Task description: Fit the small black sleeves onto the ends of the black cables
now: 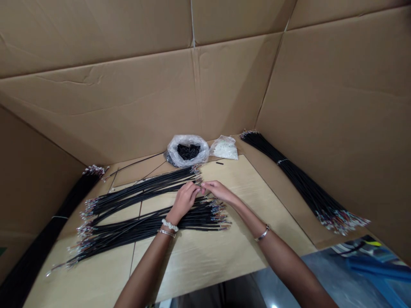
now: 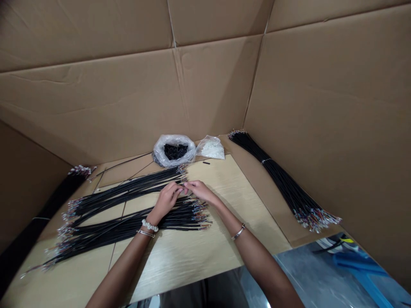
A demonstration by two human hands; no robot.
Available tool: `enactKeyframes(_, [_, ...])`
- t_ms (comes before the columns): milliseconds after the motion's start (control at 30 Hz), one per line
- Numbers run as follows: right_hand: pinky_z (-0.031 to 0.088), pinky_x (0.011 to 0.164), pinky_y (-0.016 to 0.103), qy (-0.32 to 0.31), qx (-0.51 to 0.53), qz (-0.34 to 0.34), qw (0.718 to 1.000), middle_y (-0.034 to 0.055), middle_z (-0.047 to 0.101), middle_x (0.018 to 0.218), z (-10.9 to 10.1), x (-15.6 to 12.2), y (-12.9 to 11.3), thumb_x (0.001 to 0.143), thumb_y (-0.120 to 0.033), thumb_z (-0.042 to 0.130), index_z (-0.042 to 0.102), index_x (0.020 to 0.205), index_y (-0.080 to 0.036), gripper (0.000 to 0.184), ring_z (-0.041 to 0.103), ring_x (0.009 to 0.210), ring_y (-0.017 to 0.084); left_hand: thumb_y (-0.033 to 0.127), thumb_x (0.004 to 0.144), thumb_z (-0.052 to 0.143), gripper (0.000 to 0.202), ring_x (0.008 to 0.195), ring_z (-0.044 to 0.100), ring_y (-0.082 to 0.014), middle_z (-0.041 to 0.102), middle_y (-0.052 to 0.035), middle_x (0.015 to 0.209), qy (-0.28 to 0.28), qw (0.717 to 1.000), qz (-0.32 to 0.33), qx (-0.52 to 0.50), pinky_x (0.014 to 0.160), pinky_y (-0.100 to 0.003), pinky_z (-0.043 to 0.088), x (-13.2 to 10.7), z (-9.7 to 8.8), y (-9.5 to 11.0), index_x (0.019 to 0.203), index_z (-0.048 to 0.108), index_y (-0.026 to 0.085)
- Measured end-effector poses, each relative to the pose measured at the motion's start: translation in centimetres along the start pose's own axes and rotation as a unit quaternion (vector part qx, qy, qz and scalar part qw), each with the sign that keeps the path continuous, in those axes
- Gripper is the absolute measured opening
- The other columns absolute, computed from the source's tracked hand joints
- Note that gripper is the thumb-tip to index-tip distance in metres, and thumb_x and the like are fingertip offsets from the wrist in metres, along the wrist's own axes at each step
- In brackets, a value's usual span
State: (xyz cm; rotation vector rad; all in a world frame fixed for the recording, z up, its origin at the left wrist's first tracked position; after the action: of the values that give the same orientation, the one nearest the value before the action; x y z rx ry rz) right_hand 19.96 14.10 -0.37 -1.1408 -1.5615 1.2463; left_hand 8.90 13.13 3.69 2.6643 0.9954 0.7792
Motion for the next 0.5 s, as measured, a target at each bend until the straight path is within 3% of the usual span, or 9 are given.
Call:
enactKeyframes(233, [0.035, 0.074, 0.027, -0.021, 0.026, -0.011, 0.999, 0.0040, 0.054, 0.071, 0.4, -0.3, -1.0, 0.075, -0.061, 0.050, 0.055, 0.066, -0.013, 0.049, 0.047, 0.071, 0.014, 0.027, 0.094, 0.037, 0.028, 0.080, 0.042, -0.0044, 0.051, -0.0033, 0.083, 0.022, 0.999, 0.040, 0.022, 0.076, -0.018, 0.034, -0.2, 0.0, 0.3, 0.086, 0.060, 0.012])
enactKeyframes(500, [0.029, 0.056, 0.022, -0.035, 0.034, -0.009, 0.999, 0.0009, 0.046, 0.063, 0.4, -0.3, -0.6, 0.076, -0.062, 0.053, 0.052, 0.069, -0.013, 0.049, 0.039, 0.059, 0.010, 0.024, 0.094, 0.038, 0.026, 0.080, 0.041, -0.0055, 0.051, -0.0039, 0.082, 0.036, 0.992, 0.088, 0.078, 0.074, -0.020, 0.032, -0.1, -0.2, 1.3, 0.088, 0.060, 0.012])
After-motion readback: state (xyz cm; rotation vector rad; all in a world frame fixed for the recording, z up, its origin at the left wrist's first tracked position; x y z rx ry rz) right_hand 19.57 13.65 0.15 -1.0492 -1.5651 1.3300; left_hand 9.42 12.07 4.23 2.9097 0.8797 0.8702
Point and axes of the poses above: each hand's wrist, its own x-axis towards the middle knuckle, its own z-axis out of the palm, y = z × x, the point moved 8 cm from there along x, towards the middle knuckle
